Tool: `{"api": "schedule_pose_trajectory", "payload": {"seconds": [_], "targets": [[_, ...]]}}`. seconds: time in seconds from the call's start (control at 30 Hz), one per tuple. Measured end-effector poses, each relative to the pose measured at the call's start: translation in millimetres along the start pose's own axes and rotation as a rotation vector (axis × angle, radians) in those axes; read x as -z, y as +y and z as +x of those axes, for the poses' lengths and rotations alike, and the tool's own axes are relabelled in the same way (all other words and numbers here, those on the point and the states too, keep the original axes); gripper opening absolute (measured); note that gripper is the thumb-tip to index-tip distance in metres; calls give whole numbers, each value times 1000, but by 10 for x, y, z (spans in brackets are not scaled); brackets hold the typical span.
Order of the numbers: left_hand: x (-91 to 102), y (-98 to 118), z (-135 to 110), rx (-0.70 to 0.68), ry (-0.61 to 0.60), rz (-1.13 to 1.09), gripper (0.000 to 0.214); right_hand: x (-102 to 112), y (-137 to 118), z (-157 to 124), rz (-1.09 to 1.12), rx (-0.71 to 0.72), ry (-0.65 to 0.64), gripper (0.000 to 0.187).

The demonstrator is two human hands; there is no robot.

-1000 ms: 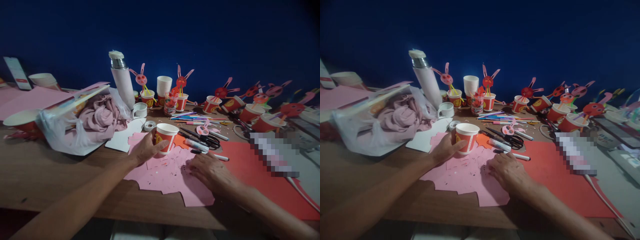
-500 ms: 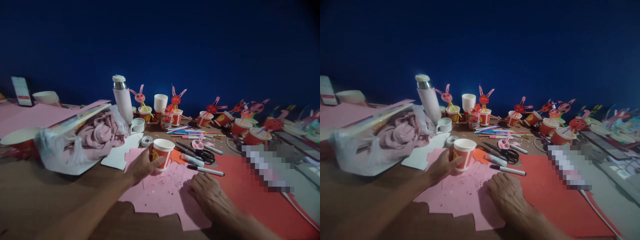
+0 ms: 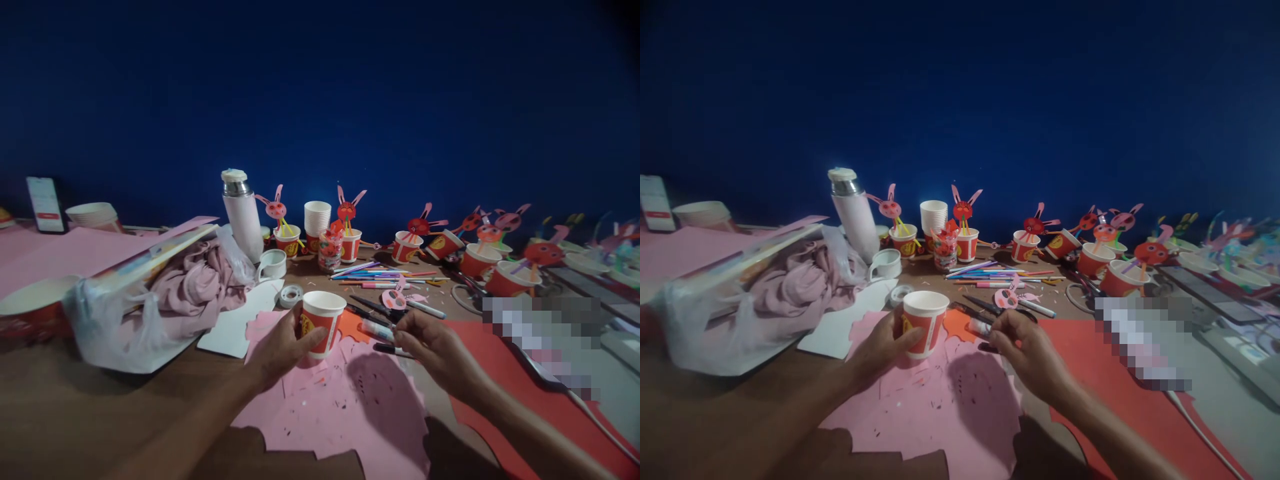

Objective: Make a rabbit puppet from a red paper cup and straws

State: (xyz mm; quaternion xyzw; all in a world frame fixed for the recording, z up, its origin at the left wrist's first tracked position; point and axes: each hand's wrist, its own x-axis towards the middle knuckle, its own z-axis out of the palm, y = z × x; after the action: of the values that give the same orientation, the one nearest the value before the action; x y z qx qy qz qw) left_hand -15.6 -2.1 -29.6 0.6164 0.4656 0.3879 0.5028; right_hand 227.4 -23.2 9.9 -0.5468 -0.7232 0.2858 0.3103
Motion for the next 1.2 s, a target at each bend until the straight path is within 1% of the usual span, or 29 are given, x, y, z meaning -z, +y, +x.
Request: {"api": "schedule_pose_trajectory", "payload": {"seconds": [0.17, 0.27, 0.37, 0.43, 0.5, 0.57, 0.63, 0.73, 0.8, 0.9, 1.03, 1.13, 1.2], "targets": [[1, -17, 11, -14, 12, -20, 49, 88, 74, 190, 79, -6, 65, 14], [0, -25, 25, -16, 19, -36, 51, 30, 45, 198, 66, 0, 15, 13], [-1, -25, 35, -21, 24, -39, 53, -148, -46, 125, -76, 44, -129, 17], [2, -25, 36, -20, 36, -19, 52, -290, -119, 83, -202, 106, -231, 20], [10, -20, 30, -15, 56, 14, 52, -415, -179, 77, -334, 166, -290, 22], [22, -2, 21, -10, 80, 48, 51, -504, -217, 109, -464, 206, -301, 23], [34, 33, 13, -23, 104, 55, 48, -557, -239, 160, -583, 215, -290, 22], [47, 93, 14, -68, 141, 22, 45, -599, -260, 231, -726, 175, -291, 21], [54, 114, 22, -97, 165, 2, 43, -622, -278, 266, -782, 148, -301, 20], [64, 108, 34, -134, 177, -23, 40, -657, -320, 299, -785, 142, -330, 19], [75, 90, 31, -102, 170, 2, 38, -668, -364, 290, -771, 123, -401, 20], [74, 80, 29, -96, 130, -3, 40, -610, -324, 220, -743, 200, -397, 19], [71, 67, 32, -98, 104, -52, 44, -543, -272, 159, -702, 260, -351, 20]]}}
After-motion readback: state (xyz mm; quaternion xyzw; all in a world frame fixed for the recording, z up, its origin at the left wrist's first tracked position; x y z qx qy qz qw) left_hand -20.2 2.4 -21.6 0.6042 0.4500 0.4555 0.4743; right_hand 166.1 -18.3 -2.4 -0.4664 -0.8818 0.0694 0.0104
